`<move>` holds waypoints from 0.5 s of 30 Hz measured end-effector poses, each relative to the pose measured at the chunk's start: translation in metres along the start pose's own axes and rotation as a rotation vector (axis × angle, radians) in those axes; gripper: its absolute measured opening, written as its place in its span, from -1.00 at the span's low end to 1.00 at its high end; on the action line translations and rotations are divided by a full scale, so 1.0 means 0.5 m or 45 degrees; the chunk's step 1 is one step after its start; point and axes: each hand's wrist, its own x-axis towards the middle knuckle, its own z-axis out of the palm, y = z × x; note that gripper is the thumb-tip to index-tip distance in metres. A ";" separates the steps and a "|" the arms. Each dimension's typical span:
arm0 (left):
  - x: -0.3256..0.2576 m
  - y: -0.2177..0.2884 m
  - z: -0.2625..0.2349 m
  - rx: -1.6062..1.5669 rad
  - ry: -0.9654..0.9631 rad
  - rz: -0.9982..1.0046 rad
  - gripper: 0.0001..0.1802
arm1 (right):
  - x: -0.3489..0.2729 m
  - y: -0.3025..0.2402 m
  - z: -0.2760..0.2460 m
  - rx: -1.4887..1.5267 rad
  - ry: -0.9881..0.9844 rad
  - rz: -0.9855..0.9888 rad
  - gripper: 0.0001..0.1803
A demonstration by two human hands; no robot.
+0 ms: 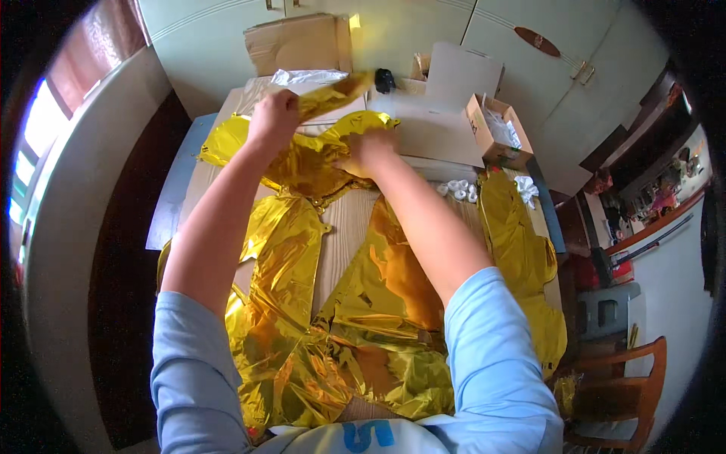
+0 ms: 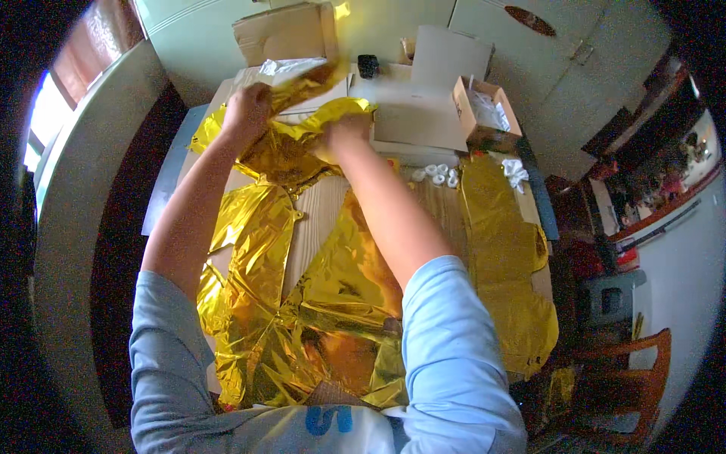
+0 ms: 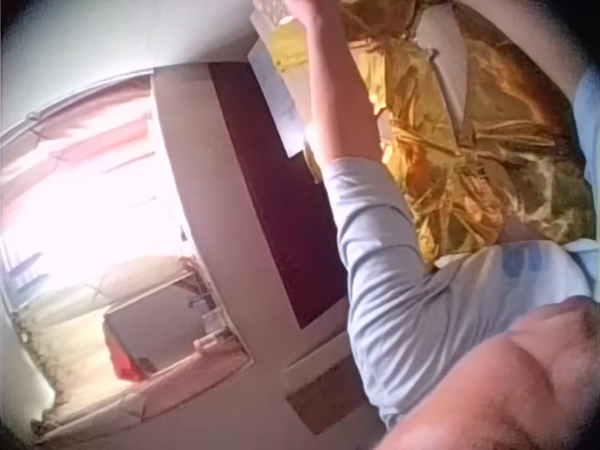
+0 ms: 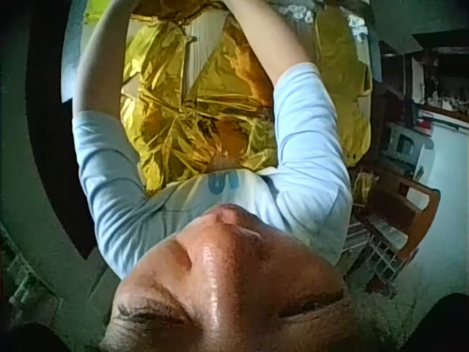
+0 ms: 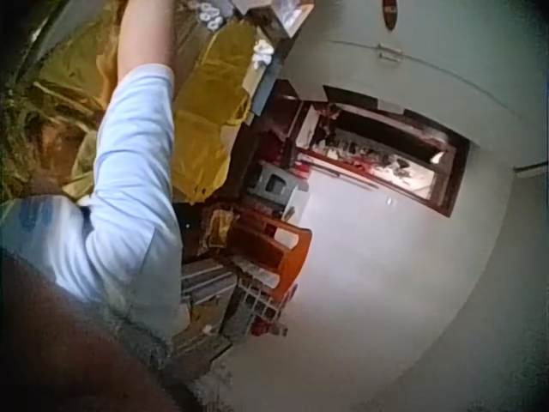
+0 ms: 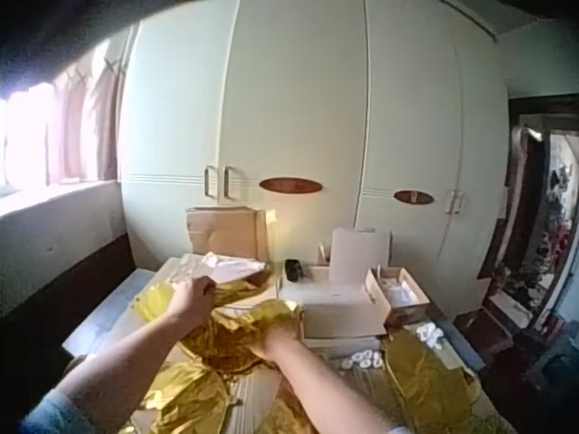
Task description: Folding gold foil balloons over cardboard inserts on a wooden table.
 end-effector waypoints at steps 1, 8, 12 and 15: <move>0.015 -0.015 -0.005 0.063 0.115 -0.048 -0.71 | 0.010 0.010 0.020 0.046 -0.049 0.040 -0.26; 0.105 -0.168 -0.171 -0.137 0.531 -0.230 -0.76 | 0.005 -0.011 0.003 0.017 -0.089 -0.047 -0.21; 0.121 -0.123 -0.228 0.065 0.527 -0.060 -0.67 | 0.017 -0.066 0.035 0.435 0.115 -0.333 -0.33; 0.168 -0.126 -0.311 0.651 0.667 0.048 -0.71 | -0.019 -0.101 0.053 0.323 -0.027 -0.252 -0.37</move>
